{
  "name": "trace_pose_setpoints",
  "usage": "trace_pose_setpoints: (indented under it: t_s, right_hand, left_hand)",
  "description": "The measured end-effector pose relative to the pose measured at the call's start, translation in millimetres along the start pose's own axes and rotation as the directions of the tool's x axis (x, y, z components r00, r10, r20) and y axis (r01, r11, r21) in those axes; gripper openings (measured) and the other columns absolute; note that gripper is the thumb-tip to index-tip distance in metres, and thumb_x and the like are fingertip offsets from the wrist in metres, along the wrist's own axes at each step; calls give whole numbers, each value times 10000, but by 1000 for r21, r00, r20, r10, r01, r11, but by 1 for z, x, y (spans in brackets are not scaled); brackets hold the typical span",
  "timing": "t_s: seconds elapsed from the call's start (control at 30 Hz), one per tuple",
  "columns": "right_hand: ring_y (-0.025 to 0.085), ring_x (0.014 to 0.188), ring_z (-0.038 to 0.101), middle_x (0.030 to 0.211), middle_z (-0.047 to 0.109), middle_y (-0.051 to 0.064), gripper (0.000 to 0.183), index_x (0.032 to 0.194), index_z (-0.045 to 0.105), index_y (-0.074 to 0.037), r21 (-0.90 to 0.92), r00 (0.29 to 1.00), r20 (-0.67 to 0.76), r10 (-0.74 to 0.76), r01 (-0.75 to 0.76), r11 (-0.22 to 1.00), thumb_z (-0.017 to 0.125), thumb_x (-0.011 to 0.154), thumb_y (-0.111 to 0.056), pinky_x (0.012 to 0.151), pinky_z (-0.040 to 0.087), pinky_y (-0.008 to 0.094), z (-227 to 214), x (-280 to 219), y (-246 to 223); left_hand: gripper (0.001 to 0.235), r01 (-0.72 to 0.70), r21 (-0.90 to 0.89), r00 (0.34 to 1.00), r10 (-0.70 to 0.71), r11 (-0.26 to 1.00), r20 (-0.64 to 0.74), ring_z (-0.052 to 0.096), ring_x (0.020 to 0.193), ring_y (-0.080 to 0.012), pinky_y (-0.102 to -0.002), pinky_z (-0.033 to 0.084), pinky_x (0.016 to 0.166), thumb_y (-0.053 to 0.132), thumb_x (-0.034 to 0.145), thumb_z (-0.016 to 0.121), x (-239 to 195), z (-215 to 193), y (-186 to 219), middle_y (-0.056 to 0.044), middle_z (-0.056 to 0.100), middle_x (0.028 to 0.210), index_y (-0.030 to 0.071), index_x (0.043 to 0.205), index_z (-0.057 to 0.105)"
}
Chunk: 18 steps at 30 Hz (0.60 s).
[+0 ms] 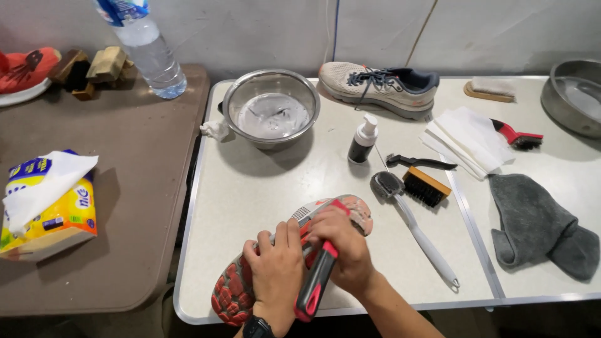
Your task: The person scrubs the sole of a red and grey sneaker using a red brush, then wipes it with a grey cloth. They apply a white foam cleaner from a bottle and continue scrubbing the sole with a black brush.
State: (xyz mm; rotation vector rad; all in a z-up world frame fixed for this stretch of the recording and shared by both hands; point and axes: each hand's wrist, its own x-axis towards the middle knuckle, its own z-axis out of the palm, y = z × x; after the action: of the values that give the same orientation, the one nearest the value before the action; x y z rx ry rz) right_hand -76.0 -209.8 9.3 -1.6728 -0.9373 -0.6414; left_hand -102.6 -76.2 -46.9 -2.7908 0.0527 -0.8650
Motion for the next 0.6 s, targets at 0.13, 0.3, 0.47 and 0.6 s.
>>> trace_pose_setpoints:
  t_s: [0.13,0.3,0.47,0.6]
  right_hand:
    - [297,849,635,892,630,123,30,975,575,-18,-152,994,-101,-48,33,988,573,998,-38,839,553,424,-12,1,27]
    - [320,849,649,903,649,137,117,953,588,-21,-30,999,19,37,-36,999,484,1000,-44,925,505,501,3,3,-2]
    - [278,852,625,890,624,103,32,951,566,-47,-98,993,-104,55,-66,993,555,972,-26,860,531,409,-9,1,17]
    - [306,826,632,899,645,144,46,964,585,-23,-25,996,89,-21,24,999,544,983,-16,873,527,481,-3,-1,7]
  left_hand:
    - [936,-22,-140,980,49,990,195,540,871,-241,-450,410,836,567,518,805,3,-10,-2,33,600,1082,165,1317,531]
    - [272,0,6,1000,1,1000,-8,525,798,-201,-403,414,793,240,930,507,0,3,-1,101,596,913,256,1175,623]
    - [693,4,-158,988,20,987,152,530,848,-262,-461,402,826,499,685,657,-2,-10,0,18,606,1051,156,1280,560]
    - [218,3,14,998,-2,1000,-66,545,812,-198,-393,415,794,233,959,479,1,2,0,100,590,905,267,1119,623]
